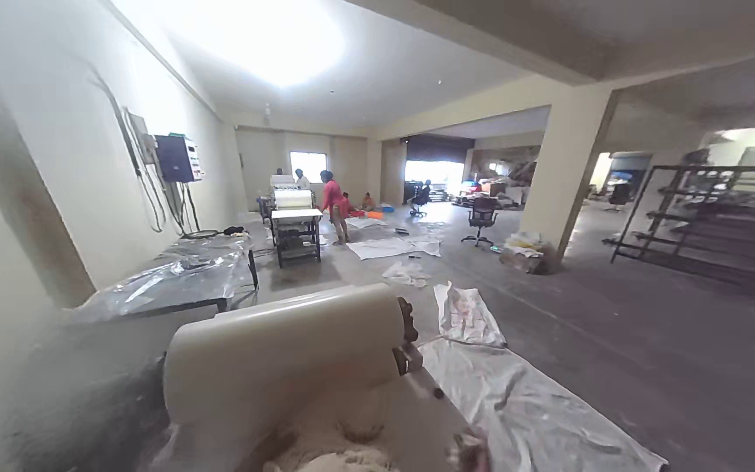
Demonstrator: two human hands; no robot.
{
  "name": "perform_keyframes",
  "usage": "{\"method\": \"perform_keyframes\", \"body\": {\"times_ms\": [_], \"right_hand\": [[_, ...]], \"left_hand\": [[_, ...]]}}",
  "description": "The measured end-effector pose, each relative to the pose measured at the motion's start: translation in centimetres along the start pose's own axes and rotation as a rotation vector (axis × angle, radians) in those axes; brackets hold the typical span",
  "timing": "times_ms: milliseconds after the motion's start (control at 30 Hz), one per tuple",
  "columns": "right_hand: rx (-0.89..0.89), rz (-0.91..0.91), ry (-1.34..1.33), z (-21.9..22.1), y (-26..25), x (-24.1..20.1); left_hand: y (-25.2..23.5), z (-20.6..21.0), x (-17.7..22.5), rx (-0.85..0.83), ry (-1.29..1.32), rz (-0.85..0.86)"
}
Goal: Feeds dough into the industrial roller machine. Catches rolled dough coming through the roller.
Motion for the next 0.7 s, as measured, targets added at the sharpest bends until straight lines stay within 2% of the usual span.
{"method": "perform_keyframes", "body": {"times_ms": [33,100,133,200,267,333,367,433,500,600,700], "right_hand": [[-0.203,0.001,0.08,1.7,0.0,0.1],[-0.657,-0.082,0.181,5.2,0.5,1.8],[-0.805,-0.121,0.217,6.3,0.4,2.4],[-0.962,-0.125,0.184,6.5,-1.0,3.6],[-1.015,0.01,-0.003,5.6,-2.2,4.7],[-0.904,0.21,-0.223,4.3,-2.3,5.3],[-0.822,0.246,-0.248,4.1,-1.9,5.3],[-0.749,0.204,-0.139,3.9,-0.2,3.7],[-0.753,0.082,0.01,4.7,1.4,2.7],[-0.777,-0.008,0.24,6.1,1.6,1.0],[-0.79,-0.107,0.445,6.4,2.1,-0.7]], "left_hand": [[0.3,0.2,0.4,0.025,-0.011,-0.023],[0.9,0.8,1.2,0.095,0.086,-0.202],[0.9,0.8,1.2,0.112,0.135,-0.256],[0.4,0.7,1.1,0.133,0.2,-0.349],[-0.1,0.4,0.8,0.143,0.185,-0.42],[-0.3,-0.2,0.1,0.128,0.081,-0.452],[0.1,-0.3,1.0,0.122,0.006,-0.411],[0.9,0.3,3.4,0.076,-0.072,-0.305],[0.0,0.1,3.1,-0.025,-0.1,-0.234],[0.4,0.4,4.2,0.032,-0.024,-0.296],[0.8,0.7,2.9,-0.003,0.11,-0.277]]}}
Point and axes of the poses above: each hand's wrist, its own y-axis away from the middle knuckle, its own z-axis out of the palm, x = y × z, the point moved 3 cm from there along -y, towards the middle knuckle, and after that the axes turned 7 degrees about -z, right-handed, at the moved point
